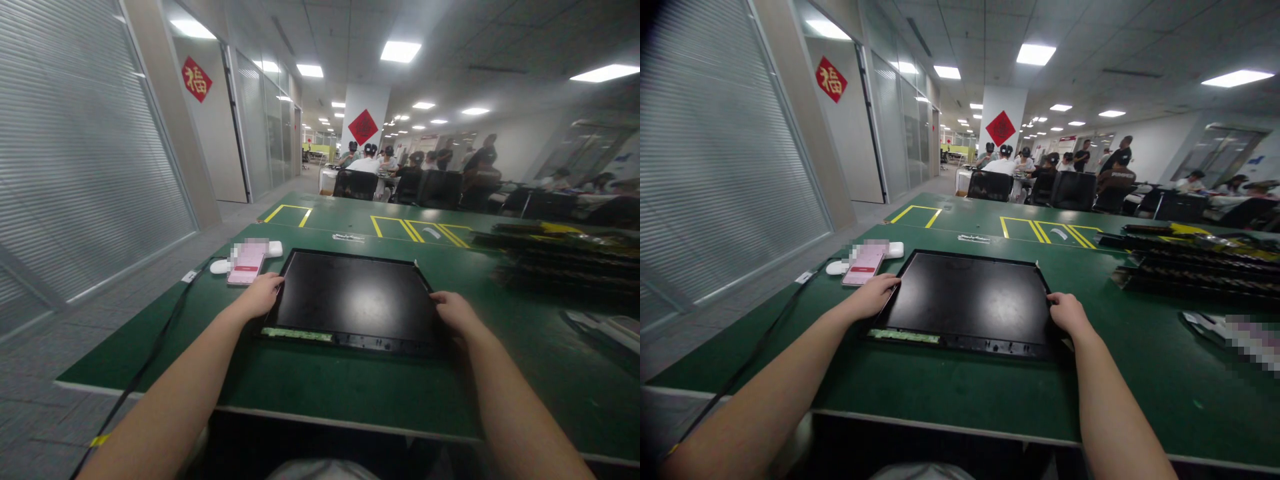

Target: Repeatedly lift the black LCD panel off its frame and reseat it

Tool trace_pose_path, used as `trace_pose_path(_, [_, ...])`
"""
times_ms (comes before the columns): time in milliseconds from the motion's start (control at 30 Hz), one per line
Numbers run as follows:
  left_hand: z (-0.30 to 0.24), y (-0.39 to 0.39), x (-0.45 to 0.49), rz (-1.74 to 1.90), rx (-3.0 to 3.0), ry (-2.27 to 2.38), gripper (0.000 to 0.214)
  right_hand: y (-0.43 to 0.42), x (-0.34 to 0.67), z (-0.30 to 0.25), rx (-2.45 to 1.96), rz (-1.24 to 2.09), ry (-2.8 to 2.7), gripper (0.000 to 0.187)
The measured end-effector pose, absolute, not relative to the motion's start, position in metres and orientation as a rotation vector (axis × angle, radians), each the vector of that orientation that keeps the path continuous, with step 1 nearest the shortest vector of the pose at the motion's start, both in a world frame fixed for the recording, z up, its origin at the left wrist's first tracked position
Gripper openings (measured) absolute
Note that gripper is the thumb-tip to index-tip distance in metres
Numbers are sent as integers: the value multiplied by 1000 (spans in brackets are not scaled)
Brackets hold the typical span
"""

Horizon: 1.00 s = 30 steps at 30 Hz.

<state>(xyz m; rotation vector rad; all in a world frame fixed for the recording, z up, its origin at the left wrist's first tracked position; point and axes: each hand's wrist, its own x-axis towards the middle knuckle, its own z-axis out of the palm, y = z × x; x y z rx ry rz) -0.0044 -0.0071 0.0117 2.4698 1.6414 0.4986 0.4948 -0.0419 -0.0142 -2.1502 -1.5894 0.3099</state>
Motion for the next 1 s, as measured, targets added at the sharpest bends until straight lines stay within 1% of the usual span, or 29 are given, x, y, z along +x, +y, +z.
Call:
trace_pose_path(167, [12,-7,-5,517,2442,1641,50,-41,493,-14,-2167,350,-1531,40])
trace_pose_path(567, [12,-7,-6,434,2446,1623,51,-42,495,-16,-2156,400,-1499,43])
trace_pose_path(767, [8,-6,-4,498,2419,1692,53,-42,493,-14,-2175,395,-1506,48])
trace_pose_path(1000, [5,-3,-3,542,2406,1703,53,-43,488,-9,-2236,413,-1458,46])
